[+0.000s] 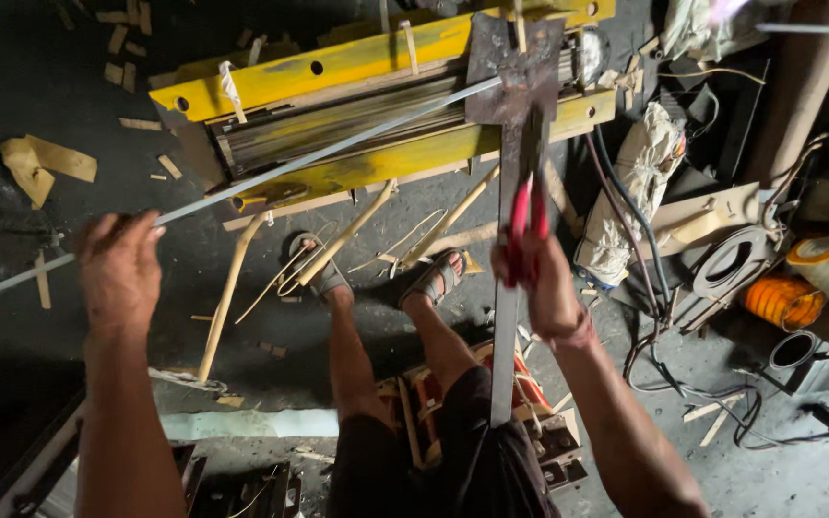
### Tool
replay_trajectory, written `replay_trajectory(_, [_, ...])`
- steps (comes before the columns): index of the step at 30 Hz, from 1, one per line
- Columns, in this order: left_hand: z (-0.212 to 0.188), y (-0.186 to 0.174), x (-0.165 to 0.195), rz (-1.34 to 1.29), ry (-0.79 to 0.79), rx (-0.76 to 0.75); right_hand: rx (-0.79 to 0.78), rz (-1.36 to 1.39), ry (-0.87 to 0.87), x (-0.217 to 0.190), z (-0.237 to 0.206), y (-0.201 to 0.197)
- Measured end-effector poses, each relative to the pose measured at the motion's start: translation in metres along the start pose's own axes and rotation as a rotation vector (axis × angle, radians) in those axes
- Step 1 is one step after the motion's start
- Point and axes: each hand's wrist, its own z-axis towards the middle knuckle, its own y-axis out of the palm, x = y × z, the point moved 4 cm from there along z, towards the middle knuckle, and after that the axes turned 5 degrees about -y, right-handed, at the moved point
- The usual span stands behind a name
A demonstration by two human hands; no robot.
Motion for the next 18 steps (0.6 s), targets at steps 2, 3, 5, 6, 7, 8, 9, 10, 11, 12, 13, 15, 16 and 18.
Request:
replay_trajectory(2, [-0.005,-0.007,-0.012,0.019,-0.025,-0.013,0.029,0.066,-0.092,-0.017,0.025,0.026])
replay_trajectory(3, [-0.006,-0.010,-0.018,0.043,-0.034,-0.016,0.087,0.096,-0.106,-0.021,0.041,0.039])
replay_trajectory(5, [-0.010,-0.011,-0.024,0.051,-0.046,-0.006,0.151,0.096,-0.122,-0.029,0.072,0.055])
replay_trajectory(6, [-0.012,-0.012,-0.026,0.039,-0.044,0.004,0.157,0.075,-0.121,-0.033,0.085,0.061])
replay_trajectory(7, [-0.014,-0.011,-0.027,0.024,-0.041,0.005,0.177,0.192,-0.044,-0.032,0.094,0.062])
replay_trajectory(8, [-0.017,-0.012,-0.026,0.004,-0.024,0.025,0.192,0.312,0.032,-0.030,0.102,0.063])
replay_trajectory(9, [-0.017,-0.012,-0.024,-0.012,0.002,0.061,0.201,0.436,0.092,-0.028,0.108,0.062])
replay_trajectory(10, [-0.017,-0.013,-0.022,-0.031,0.022,0.104,0.176,0.390,-0.013,-0.033,0.111,0.060])
replay_trajectory(11, [-0.018,-0.013,-0.022,-0.019,0.003,0.072,0.159,0.343,-0.087,-0.035,0.110,0.056])
replay_trajectory(12, [-0.016,-0.011,-0.021,-0.014,-0.010,0.024,0.157,0.295,-0.154,-0.036,0.107,0.053])
replay_trajectory(13, [-0.015,-0.010,-0.020,-0.019,-0.013,0.018,0.179,0.239,-0.135,-0.033,0.104,0.049])
replay_trajectory(15, [-0.011,-0.011,-0.017,-0.024,-0.023,0.021,0.197,0.147,-0.107,-0.029,0.102,0.048])
replay_trajectory(16, [-0.009,-0.010,-0.014,-0.032,-0.026,0.027,0.175,0.196,-0.076,-0.027,0.101,0.048])
replay_trajectory(18, [-0.008,-0.013,-0.009,-0.028,0.023,0.053,0.120,0.302,-0.022,-0.024,0.104,0.050])
